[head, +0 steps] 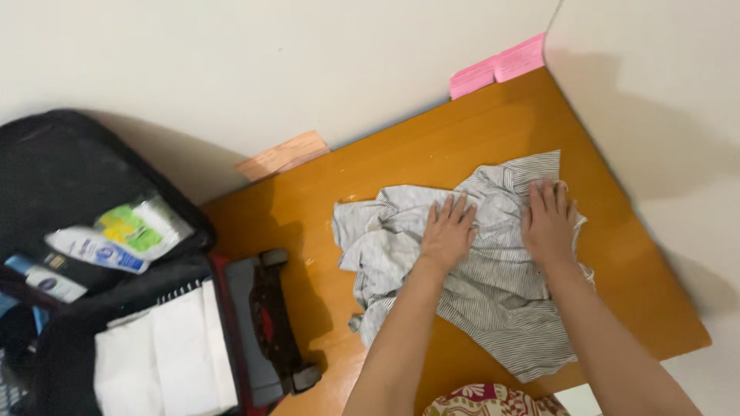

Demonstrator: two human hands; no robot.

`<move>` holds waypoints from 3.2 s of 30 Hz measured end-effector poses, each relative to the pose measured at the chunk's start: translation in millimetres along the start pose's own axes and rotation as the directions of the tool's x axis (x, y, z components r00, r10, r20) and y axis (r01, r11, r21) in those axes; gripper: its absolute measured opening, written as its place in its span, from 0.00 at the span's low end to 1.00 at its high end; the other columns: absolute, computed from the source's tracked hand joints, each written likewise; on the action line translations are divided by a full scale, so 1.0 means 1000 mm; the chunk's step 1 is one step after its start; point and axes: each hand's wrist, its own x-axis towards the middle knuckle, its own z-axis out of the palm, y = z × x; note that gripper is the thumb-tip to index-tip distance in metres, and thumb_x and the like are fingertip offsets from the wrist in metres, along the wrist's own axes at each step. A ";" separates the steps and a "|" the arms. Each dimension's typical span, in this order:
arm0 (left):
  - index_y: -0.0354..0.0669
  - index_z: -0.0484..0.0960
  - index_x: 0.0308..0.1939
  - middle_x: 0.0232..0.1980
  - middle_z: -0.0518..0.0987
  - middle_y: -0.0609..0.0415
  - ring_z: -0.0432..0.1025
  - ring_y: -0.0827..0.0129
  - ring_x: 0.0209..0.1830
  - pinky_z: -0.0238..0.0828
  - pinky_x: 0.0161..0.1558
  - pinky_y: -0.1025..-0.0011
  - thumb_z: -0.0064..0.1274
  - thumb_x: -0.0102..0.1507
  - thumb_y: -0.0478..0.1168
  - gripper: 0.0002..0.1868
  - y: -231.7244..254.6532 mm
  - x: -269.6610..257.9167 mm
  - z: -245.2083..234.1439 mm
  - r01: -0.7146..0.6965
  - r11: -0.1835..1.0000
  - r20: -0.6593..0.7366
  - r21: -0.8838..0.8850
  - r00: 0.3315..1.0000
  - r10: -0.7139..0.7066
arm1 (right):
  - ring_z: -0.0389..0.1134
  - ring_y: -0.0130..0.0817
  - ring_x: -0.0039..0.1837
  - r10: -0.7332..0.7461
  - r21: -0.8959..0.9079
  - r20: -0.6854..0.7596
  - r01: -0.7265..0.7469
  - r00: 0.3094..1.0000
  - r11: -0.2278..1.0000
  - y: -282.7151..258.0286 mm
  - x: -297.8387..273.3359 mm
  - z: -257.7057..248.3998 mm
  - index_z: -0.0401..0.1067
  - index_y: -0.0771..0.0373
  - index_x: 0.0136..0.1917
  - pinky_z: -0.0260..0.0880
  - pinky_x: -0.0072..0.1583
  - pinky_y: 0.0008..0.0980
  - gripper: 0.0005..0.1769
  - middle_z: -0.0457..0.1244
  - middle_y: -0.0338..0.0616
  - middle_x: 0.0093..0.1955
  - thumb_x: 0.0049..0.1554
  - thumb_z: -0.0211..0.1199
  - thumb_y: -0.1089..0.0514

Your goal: The person folds a grey striped t-shirt on a wooden table, smoothing the fabric by hand and aligning the sleeves and body into a rectangle.

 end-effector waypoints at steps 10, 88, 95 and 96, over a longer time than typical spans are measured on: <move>0.45 0.72 0.69 0.75 0.68 0.41 0.61 0.48 0.75 0.51 0.75 0.50 0.51 0.67 0.46 0.27 0.001 0.088 0.008 0.053 0.994 -0.127 -0.098 0.990 -0.065 | 0.67 0.49 0.65 0.091 0.015 0.044 -0.091 0.995 0.996 0.045 0.074 -0.001 0.77 0.53 0.58 0.68 0.61 0.50 0.16 0.67 0.46 0.60 0.56 0.64 0.54; 0.40 0.82 0.39 0.45 0.82 0.47 0.75 0.54 0.50 0.69 0.58 0.55 0.52 0.65 0.36 0.04 0.111 -0.120 0.003 0.155 0.924 -0.313 -0.348 0.911 -0.270 | 0.65 0.46 0.66 -0.427 0.259 0.201 0.373 0.882 0.891 0.042 -0.090 -0.111 0.77 0.61 0.50 0.61 0.72 0.46 0.13 0.66 0.47 0.60 0.50 0.61 0.65; 0.42 0.84 0.50 0.65 0.75 0.48 0.62 0.51 0.74 0.54 0.73 0.46 0.54 0.60 0.35 0.14 0.065 -0.151 -0.041 0.293 0.944 -0.457 -0.148 0.827 -0.329 | 0.63 0.47 0.69 -0.627 0.382 0.077 0.558 0.775 0.737 -0.051 -0.080 -0.088 0.74 0.62 0.60 0.57 0.73 0.47 0.20 0.65 0.47 0.65 0.54 0.60 0.60; 0.43 0.83 0.54 0.70 0.71 0.46 0.60 0.49 0.75 0.52 0.72 0.46 0.54 0.59 0.35 0.18 0.059 -0.154 -0.044 0.329 0.933 -0.466 -0.149 0.808 -0.360 | 0.63 0.47 0.69 -0.634 0.388 0.076 0.563 0.770 0.730 -0.066 -0.080 -0.084 0.74 0.62 0.60 0.57 0.73 0.47 0.20 0.65 0.47 0.65 0.54 0.60 0.60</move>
